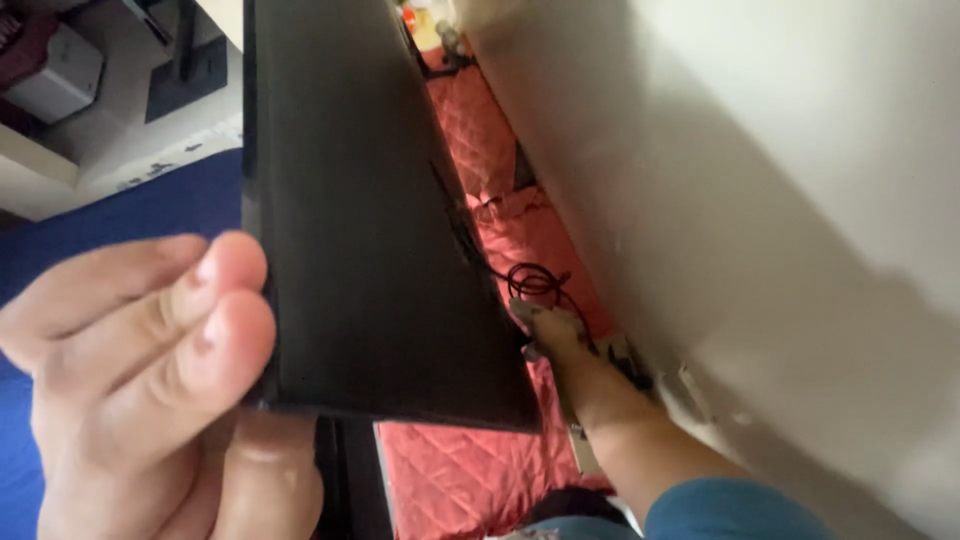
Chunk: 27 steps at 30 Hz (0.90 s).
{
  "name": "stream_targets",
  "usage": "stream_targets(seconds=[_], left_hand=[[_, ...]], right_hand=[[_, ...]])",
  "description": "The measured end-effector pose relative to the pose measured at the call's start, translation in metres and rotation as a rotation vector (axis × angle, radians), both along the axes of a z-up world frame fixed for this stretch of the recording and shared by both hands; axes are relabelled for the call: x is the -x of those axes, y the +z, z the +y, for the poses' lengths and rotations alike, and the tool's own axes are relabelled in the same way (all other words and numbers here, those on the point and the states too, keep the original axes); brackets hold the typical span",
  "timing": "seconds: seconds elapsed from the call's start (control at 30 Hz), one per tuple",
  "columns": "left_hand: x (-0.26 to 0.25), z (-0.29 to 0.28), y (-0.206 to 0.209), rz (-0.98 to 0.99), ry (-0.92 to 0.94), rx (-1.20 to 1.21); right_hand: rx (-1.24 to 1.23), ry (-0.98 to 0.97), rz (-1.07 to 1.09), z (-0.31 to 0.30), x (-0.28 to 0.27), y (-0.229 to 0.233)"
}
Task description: Cleaning a television screen and organizing various electronic accessories and cables.
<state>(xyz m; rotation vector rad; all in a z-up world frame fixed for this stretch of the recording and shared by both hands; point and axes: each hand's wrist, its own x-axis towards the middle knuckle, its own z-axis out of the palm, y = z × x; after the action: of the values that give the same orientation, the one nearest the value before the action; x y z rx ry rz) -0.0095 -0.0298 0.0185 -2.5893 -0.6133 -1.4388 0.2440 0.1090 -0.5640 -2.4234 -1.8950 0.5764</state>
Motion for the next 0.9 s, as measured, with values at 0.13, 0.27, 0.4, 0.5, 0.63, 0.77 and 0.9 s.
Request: stream_targets(seconds=[0.13, 0.27, 0.4, 0.5, 0.63, 0.77, 0.9], left_hand=[[-0.003, -0.008, -0.003, 0.027, 0.119, 0.004], [-0.017, -0.009, 0.006, -0.029, 0.111, -0.009], [-0.027, -0.008, 0.004, -0.124, 0.081, -0.021], [-0.029, -0.007, 0.001, -0.184, 0.052, -0.025], [-0.032, -0.005, -0.001, -0.220, 0.054, -0.029], [-0.037, 0.001, -0.005, -0.258, 0.035, -0.073], [-0.031, 0.019, -0.013, -0.270, -0.016, -0.215]], right_hand=[[-0.092, -0.138, -0.055, 0.028, -0.008, -0.080], [-0.184, -0.147, 0.212, -0.018, -0.019, 0.015], [-0.246, -0.317, 1.347, -0.062, -0.042, 0.114], [-0.421, -0.389, 1.960, -0.074, -0.063, 0.155], [-0.966, -0.184, 1.584, -0.074, -0.048, 0.303], [-1.368, 0.182, 0.699, -0.018, 0.001, 0.433], [-1.050, 0.328, 1.916, 0.093, 0.035, 0.467]])
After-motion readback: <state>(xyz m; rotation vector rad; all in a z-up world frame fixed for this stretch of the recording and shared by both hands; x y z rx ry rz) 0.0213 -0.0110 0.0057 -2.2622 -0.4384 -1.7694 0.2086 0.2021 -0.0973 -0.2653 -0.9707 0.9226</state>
